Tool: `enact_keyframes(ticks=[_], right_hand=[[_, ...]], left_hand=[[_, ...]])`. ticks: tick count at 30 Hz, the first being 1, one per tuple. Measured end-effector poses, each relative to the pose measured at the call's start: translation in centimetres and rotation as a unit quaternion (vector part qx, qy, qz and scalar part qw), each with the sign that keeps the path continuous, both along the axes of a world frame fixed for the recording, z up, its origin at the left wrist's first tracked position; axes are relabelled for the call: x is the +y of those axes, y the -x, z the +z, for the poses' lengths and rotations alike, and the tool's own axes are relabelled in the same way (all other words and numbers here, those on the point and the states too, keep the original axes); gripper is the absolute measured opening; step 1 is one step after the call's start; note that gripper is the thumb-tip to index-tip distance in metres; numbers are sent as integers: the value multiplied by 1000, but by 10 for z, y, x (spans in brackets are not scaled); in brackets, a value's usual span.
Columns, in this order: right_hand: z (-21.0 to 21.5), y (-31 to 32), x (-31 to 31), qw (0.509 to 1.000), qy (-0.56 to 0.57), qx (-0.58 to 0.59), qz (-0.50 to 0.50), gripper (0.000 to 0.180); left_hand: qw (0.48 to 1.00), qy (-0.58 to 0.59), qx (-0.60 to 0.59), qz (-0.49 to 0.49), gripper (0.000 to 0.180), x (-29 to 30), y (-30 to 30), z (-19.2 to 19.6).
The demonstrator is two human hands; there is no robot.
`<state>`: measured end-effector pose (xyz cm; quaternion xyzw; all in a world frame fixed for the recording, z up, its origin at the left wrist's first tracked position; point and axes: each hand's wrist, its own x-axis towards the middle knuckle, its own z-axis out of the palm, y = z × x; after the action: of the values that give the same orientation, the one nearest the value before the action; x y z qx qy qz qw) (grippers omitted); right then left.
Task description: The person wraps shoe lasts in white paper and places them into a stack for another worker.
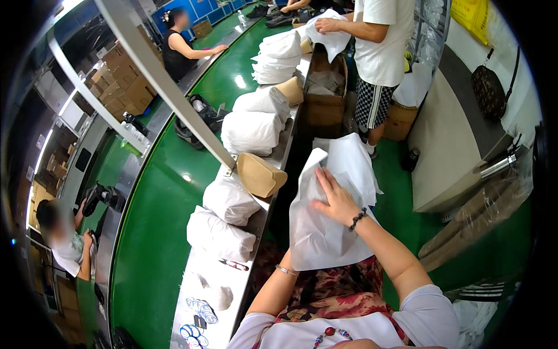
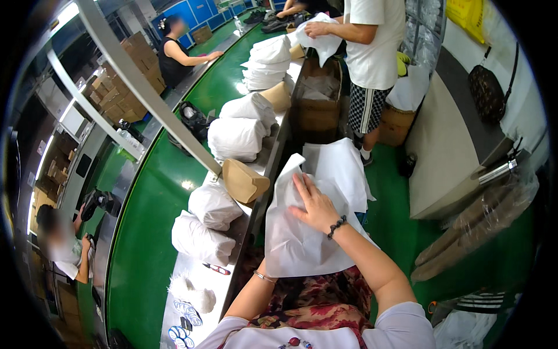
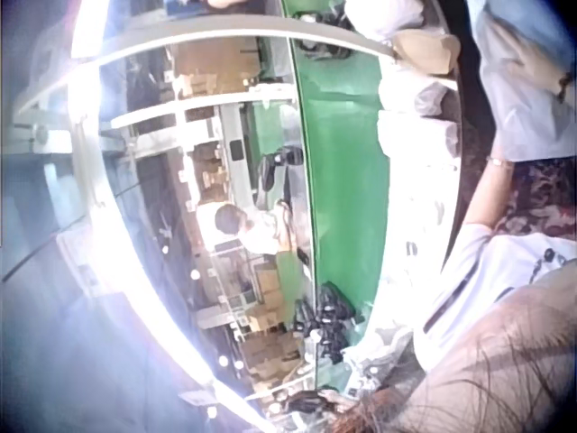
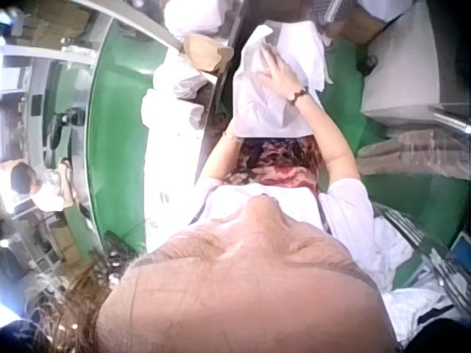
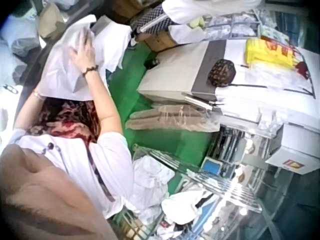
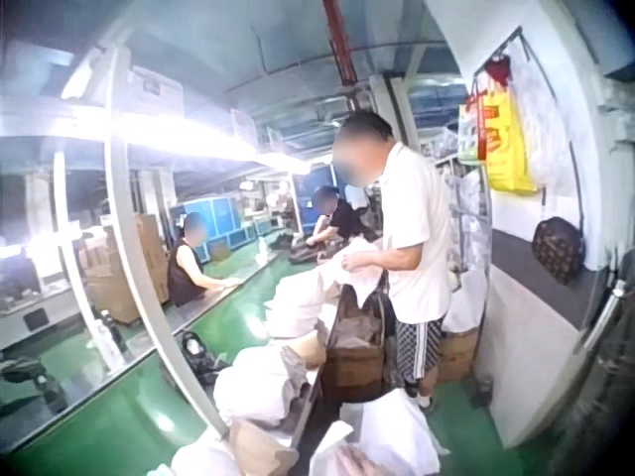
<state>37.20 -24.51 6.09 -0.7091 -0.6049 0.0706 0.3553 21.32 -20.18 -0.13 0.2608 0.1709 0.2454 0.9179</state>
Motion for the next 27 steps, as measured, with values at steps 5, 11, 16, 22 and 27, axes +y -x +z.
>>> enact_keyframes(ticks=[5,11,16,22,27], right_hand=[[17,22,-22,998,4,-26,48,85],[28,24,-22,993,17,50,110,102],[35,22,-21,962,31,220,160,119],[48,22,-14,935,63,300,181,122],[56,28,-16,979,53,150,123,106]], left_hand=[[1000,-1,-7,4,41,7,8,19],[994,-112,3,5,31,15,33,-3],[993,-102,-51,-22,29,2,38,39],[996,-85,-14,-7,29,-3,39,50],[957,-265,110,37,30,12,47,56]])
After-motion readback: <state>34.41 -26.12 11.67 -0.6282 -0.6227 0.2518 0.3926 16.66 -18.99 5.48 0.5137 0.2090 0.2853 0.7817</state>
